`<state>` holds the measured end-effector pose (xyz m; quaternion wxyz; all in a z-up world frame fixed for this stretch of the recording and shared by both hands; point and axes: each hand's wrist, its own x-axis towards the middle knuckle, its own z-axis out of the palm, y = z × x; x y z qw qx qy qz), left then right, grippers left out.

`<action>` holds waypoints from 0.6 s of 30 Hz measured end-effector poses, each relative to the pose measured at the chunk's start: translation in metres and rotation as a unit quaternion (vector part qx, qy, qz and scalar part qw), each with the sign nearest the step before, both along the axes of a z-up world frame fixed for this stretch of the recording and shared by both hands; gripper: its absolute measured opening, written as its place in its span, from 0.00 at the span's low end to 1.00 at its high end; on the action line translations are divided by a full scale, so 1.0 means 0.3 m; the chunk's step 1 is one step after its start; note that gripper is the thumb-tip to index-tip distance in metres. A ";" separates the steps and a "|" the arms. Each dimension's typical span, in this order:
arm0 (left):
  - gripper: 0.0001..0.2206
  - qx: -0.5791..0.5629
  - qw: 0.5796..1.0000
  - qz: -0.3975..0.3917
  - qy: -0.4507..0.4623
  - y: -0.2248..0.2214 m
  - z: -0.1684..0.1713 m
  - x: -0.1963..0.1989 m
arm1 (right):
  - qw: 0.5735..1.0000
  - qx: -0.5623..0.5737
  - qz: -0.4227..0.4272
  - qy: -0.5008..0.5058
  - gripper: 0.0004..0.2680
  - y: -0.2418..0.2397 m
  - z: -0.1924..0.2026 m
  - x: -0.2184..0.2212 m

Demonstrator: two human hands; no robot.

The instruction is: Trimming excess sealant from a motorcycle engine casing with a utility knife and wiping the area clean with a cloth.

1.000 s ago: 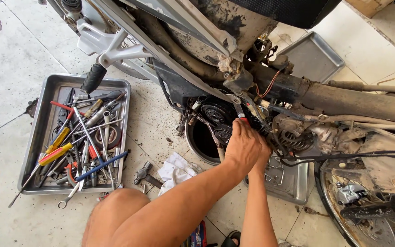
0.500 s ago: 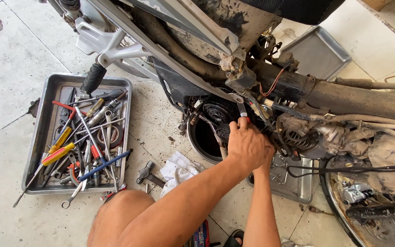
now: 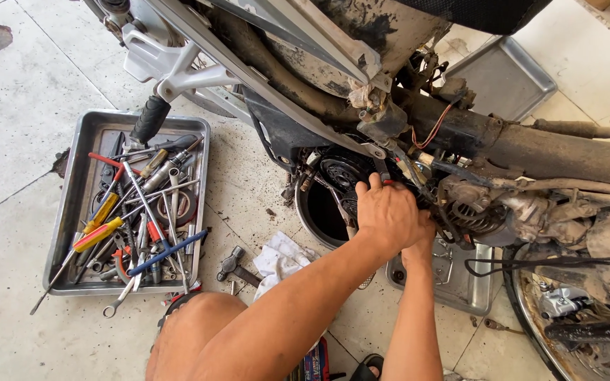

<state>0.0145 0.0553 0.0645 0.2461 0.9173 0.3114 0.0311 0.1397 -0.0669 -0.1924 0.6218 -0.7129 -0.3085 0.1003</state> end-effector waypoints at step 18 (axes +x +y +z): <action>0.27 -0.131 0.990 0.026 -0.037 0.051 -0.022 -0.014 | 0.999 0.018 -0.002 0.027 0.10 -0.004 -0.031 -0.065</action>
